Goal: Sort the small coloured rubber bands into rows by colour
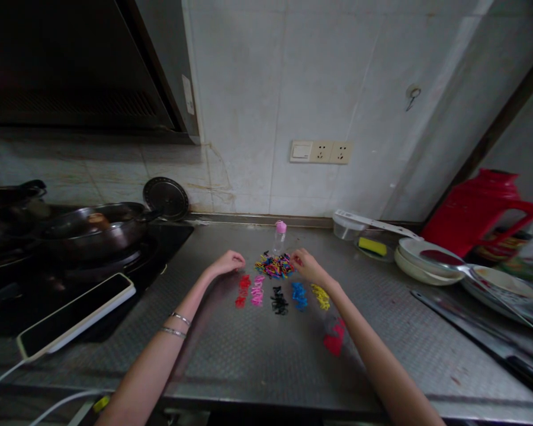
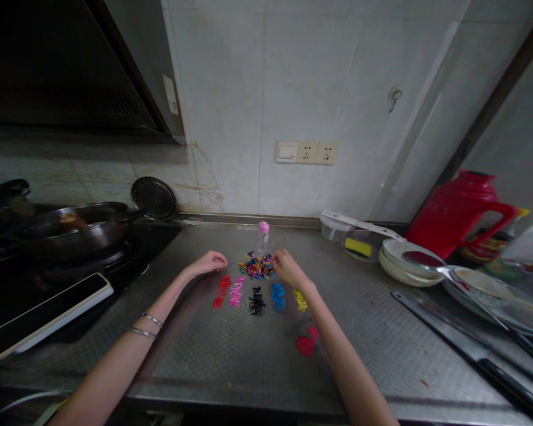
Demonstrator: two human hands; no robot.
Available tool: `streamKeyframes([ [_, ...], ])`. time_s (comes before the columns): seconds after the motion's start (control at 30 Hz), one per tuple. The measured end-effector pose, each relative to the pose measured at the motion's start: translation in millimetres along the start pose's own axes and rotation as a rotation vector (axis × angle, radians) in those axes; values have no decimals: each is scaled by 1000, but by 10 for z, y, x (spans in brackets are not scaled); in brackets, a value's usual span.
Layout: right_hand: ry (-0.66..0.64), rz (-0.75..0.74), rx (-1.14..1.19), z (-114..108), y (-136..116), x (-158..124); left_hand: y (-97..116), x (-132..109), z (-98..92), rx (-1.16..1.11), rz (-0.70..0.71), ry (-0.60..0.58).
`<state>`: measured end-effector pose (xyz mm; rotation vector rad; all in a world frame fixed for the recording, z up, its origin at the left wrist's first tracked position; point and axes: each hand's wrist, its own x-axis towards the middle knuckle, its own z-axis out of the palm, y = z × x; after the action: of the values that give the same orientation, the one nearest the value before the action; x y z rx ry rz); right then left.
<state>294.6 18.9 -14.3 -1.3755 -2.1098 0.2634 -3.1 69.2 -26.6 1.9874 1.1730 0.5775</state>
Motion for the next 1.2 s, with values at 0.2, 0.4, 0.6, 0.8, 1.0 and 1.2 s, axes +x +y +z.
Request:
streamKeyframes([
  [0.2,155,66,23,-106,424,-155,70,57,174,68,52,113],
  [0.4,121,68,0,-26,476,-204,171,72,368,239,87,71],
  [0.6,84,89,-54,-47,415,-238,199,93,406,301,82,105],
  [0.8,95,87,-43,-60,401,-243,202,130,405,314,84,130],
  [1.0,107,77,-29,-66,374,-254,238,164,415,307,101,121],
  [1.2,112,88,-14,-115,370,-264,164,190,426,271,118,105],
])
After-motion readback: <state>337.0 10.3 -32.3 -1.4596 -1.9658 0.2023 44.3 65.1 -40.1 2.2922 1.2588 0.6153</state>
